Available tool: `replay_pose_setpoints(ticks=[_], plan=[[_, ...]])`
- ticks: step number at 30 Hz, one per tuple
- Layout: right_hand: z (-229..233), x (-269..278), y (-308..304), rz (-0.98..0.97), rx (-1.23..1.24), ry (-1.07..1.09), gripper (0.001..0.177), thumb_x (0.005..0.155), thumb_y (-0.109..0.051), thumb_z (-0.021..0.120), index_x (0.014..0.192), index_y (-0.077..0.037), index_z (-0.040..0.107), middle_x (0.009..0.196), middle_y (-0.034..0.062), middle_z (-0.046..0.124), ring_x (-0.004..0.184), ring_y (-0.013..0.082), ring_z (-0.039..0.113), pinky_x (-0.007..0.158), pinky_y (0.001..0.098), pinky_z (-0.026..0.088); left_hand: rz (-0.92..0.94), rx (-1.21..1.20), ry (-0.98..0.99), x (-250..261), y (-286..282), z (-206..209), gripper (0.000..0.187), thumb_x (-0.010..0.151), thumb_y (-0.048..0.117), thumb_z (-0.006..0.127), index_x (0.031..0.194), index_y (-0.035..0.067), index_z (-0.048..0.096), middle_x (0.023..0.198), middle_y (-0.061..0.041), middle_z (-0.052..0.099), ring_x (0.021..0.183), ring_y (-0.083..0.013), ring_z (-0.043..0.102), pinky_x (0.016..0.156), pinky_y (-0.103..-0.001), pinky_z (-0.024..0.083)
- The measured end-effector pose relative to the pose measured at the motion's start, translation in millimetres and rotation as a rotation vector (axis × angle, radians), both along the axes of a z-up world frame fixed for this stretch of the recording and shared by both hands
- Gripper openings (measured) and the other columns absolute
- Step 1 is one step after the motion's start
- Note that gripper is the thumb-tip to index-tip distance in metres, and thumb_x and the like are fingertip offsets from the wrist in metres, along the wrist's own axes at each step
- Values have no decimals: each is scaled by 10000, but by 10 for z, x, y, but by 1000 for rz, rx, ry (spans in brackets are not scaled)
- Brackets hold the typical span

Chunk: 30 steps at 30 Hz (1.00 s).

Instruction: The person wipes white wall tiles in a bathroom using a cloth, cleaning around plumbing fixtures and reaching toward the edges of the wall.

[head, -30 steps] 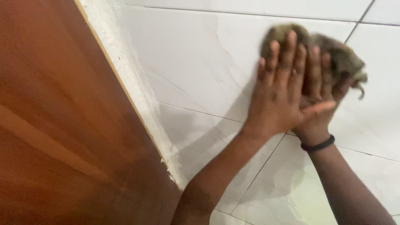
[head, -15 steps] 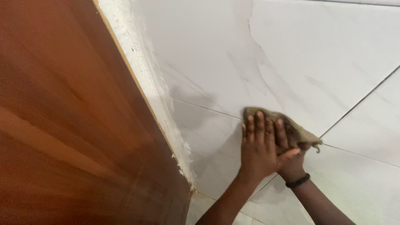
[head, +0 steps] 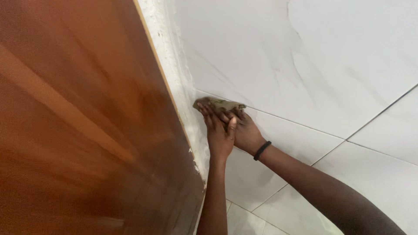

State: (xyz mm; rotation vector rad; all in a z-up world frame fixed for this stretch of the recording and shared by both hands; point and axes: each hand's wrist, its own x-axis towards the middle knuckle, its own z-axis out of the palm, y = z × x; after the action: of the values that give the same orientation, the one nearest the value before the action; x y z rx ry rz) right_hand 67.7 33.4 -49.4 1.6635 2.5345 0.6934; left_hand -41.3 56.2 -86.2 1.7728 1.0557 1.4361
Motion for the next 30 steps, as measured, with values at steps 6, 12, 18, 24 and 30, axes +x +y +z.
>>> replay_pose_setpoints(ticks=[6,12,18,24,30], plan=[[-795,151,86,169,25,-109,617,934,-269,544,1506,-78,415,1559,96,415,1425,266,410,1166,426,346,-136,-482,-54,40,-169,-616,1091,866,801,319,1635,84,29,1704,-238,32,1509,-452,222,1155,-553,352],[-1121,666,-430,226,-166,-252,544,939,-247,581,1446,-72,491,1534,93,495,1334,275,497,1075,436,399,-286,-428,-75,431,-682,-1114,1000,921,819,377,1566,55,398,1623,-274,320,1468,-446,384,1150,-517,385],[-1231,1013,-1060,-117,-434,62,485,959,-275,602,1412,-110,553,1357,84,601,1260,290,509,1083,430,400,-555,-621,-111,715,-1105,-1262,1055,822,832,444,1546,76,314,1484,-214,524,1373,-347,518,1110,-461,444],[-1006,1164,-1961,-116,-363,281,237,916,-325,685,1118,-203,706,1179,29,741,1203,269,587,1005,456,480,-1219,-1194,-436,874,-1293,-1858,1008,851,798,554,1577,120,386,1498,-68,547,1394,-226,511,1158,-423,425],[-212,1286,-2301,-754,-358,1129,218,970,-117,592,1171,-120,676,972,77,791,899,211,792,798,346,619,-1232,-711,-14,850,-1529,-1380,747,834,370,804,1456,68,522,1309,-89,648,1149,-210,606,996,-390,508]])
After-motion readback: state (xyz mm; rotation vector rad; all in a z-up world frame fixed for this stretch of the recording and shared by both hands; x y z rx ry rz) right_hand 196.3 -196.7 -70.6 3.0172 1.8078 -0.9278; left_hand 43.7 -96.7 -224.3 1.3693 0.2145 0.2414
